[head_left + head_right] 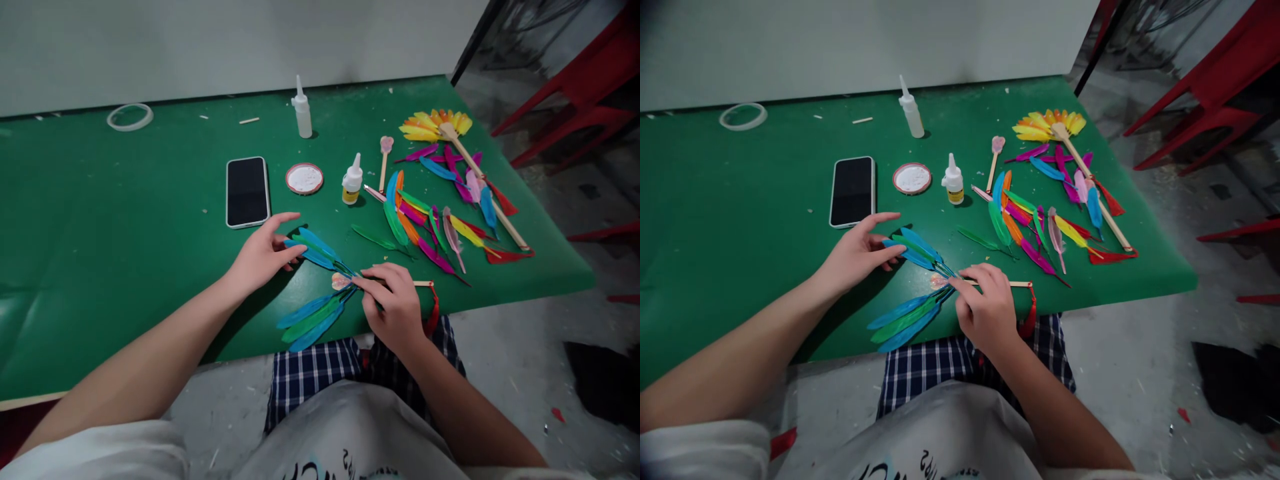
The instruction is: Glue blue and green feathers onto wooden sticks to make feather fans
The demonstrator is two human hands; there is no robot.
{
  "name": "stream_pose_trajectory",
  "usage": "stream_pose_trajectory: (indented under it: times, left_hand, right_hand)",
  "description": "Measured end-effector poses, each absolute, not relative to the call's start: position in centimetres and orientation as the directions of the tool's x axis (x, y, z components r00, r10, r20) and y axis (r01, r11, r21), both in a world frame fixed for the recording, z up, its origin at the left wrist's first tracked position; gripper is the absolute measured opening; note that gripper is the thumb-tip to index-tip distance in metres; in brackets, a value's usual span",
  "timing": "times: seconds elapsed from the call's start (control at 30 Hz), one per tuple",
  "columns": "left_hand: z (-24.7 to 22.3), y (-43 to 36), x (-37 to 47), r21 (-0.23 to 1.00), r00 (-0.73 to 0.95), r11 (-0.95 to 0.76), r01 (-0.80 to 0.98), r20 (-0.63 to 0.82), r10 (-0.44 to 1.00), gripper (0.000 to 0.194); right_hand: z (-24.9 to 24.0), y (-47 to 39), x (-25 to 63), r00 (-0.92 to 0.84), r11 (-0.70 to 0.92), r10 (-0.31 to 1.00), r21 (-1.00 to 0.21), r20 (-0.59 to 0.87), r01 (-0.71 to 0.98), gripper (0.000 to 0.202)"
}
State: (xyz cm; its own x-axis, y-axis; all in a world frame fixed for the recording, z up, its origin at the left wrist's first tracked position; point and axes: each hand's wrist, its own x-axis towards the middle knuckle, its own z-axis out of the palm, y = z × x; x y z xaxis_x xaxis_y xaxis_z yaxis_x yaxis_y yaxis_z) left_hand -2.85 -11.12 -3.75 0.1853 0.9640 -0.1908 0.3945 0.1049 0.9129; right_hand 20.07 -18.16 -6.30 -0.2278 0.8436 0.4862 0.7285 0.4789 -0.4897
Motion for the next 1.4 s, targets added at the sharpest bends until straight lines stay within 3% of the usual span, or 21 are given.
stream_pose_trajectory:
  times: [0.87, 1.4]
  left_hand:
    - [-3.51, -11.06, -2.64, 0.922, 0.201, 0.108, 0.372, -0.194, 0.96, 0.058]
    - [-3.36, -11.07, -2.69, 0.891, 0.191, 0.133, 0.434, -0.235, 0.953, 0.06]
  right_hand:
    - [-6.37, -18.16, 20.04, -0.23, 0.464, 0.857, -0.495, 0.461, 0.735, 0.032]
    - [-6.23, -18.13, 19.98, -0.269, 0.47, 0.841, -0.387, 0.47, 0.794, 0.029]
